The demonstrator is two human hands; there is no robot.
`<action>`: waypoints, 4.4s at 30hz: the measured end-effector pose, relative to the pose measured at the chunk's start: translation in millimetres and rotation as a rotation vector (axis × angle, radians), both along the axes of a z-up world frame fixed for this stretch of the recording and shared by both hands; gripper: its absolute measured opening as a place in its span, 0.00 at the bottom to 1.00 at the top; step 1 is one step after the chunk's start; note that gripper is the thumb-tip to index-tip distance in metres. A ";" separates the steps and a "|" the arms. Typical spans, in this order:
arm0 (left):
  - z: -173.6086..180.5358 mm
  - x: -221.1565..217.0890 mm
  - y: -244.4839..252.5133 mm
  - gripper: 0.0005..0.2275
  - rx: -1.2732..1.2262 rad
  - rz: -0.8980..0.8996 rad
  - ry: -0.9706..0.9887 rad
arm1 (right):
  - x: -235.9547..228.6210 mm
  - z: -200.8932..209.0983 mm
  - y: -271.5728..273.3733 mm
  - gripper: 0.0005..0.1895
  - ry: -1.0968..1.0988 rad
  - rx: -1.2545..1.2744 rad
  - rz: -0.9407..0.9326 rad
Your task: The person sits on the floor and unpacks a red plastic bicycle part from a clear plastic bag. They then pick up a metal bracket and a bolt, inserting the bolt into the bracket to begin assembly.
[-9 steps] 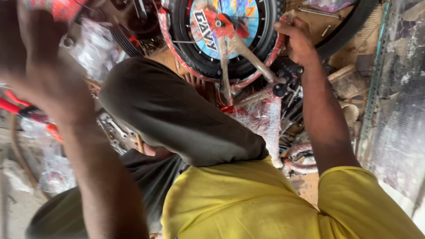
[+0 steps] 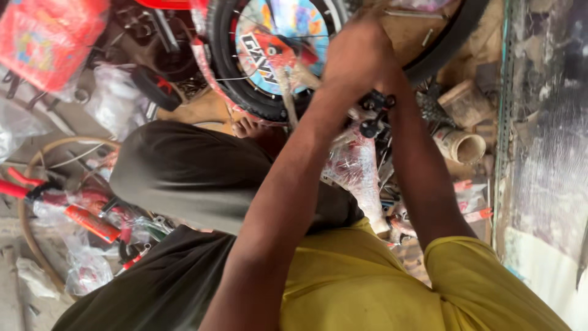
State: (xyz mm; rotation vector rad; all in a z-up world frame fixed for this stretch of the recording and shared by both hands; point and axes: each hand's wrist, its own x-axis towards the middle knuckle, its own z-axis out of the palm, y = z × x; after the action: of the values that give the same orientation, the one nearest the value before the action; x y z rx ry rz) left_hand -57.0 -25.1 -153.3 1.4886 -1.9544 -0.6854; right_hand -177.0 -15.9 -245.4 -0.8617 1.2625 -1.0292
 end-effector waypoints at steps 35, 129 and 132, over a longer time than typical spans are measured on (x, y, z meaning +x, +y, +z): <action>-66.8 103.4 4.6 0.19 0.078 -0.374 -0.359 | -3.0 -105.4 -57.8 0.21 0.441 -0.434 -0.066; 74.9 123.0 -42.8 0.12 -0.176 0.156 0.984 | 248.3 214.4 -32.1 0.14 0.142 -0.907 0.721; 99.0 161.7 -22.4 0.12 -0.229 0.218 0.907 | 308.3 236.1 -14.0 0.12 0.131 -0.997 0.908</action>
State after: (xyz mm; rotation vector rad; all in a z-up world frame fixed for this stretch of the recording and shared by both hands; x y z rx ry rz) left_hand 104.7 -47.5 -54.3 0.9657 -1.1125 -0.8133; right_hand 131.4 -29.9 -9.3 -2.0376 0.2478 -0.7937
